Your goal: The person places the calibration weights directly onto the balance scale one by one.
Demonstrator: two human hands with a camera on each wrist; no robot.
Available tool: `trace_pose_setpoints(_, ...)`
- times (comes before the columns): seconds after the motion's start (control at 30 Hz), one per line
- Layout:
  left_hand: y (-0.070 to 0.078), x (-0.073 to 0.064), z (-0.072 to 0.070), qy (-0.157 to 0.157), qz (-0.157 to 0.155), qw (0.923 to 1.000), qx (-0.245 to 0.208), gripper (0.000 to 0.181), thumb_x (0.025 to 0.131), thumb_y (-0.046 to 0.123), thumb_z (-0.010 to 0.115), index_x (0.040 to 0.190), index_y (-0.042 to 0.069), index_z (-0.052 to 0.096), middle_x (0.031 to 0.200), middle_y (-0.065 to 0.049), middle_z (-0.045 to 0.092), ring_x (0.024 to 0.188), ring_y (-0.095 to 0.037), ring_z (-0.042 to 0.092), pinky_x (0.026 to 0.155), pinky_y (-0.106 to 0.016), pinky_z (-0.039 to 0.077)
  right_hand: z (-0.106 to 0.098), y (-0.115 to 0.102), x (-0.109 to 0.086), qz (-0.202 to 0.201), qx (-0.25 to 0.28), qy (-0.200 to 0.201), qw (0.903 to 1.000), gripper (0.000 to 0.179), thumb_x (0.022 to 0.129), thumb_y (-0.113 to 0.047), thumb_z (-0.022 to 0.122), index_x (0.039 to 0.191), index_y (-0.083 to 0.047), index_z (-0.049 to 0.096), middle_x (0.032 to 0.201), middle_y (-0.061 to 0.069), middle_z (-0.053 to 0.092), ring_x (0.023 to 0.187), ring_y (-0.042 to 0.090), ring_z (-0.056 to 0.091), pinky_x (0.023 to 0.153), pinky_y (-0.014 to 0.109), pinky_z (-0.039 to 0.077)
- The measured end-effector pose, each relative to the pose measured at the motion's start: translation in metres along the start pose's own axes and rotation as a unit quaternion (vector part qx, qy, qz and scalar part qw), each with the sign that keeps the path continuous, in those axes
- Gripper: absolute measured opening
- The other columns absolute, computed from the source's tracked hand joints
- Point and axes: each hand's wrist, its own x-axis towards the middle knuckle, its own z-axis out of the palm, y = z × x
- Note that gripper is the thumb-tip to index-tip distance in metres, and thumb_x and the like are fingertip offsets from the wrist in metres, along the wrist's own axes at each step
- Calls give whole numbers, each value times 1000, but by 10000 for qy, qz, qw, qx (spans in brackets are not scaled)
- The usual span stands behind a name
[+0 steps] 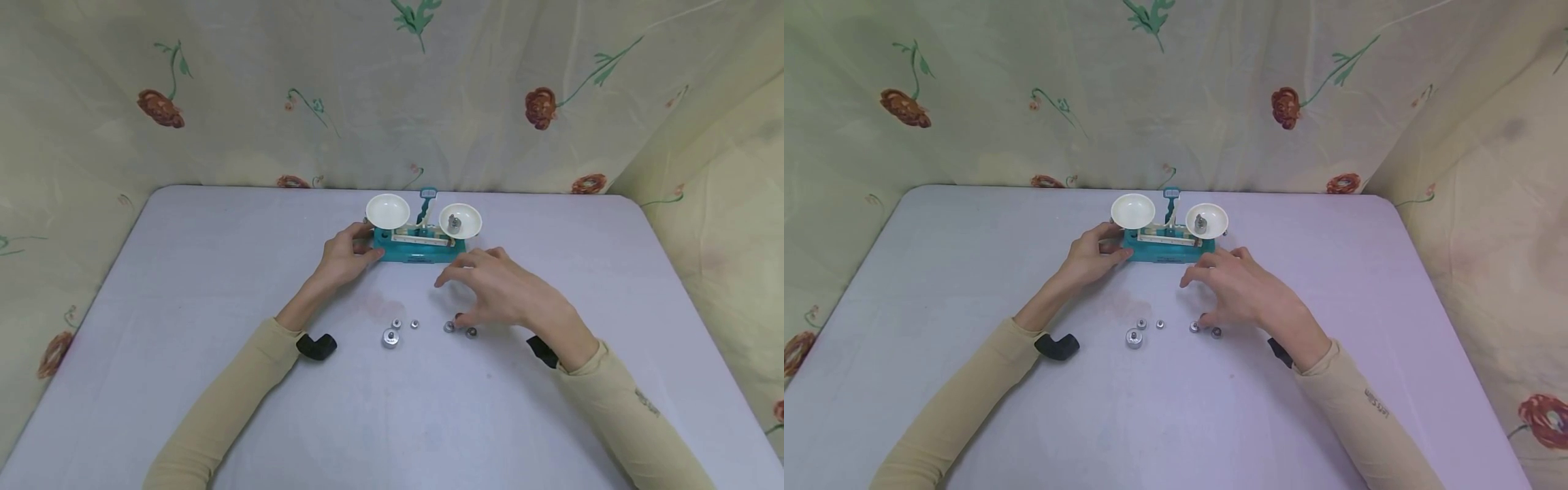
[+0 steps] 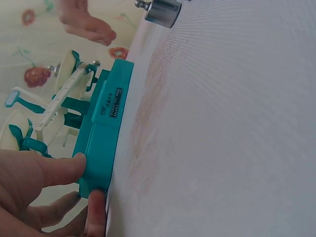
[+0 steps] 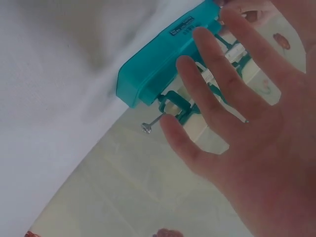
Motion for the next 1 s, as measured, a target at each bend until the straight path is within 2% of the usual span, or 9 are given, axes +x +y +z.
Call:
trace_pose_setpoints(0.43,-1,0,1,-8,-3,10000,-49,61,104,20,73,159,9,49,163,-15,56,128,-34,70,106,-46,60,1,-1,1,50,-13,-109,9999,59,75,-29,100,129,-27,76,132,4,73,127,29,62,118,63,38)
trace_pose_setpoints(0.8,-1,0,1,-13,-30,10000,-48,62,104,19,73,159,9,49,162,-15,56,128,-34,70,106,-46,60,8,2,6,207,-150,-132,9996,51,81,-23,96,128,-26,76,132,6,74,125,30,63,118,64,39)
trace_pose_setpoints(1.0,-1,1,1,-2,-11,10000,-59,62,103,19,73,159,9,49,163,-15,55,129,-34,70,106,-46,60,13,5,7,68,-312,45,9995,40,84,-25,94,120,-24,79,119,2,78,117,28,65,115,63,43)
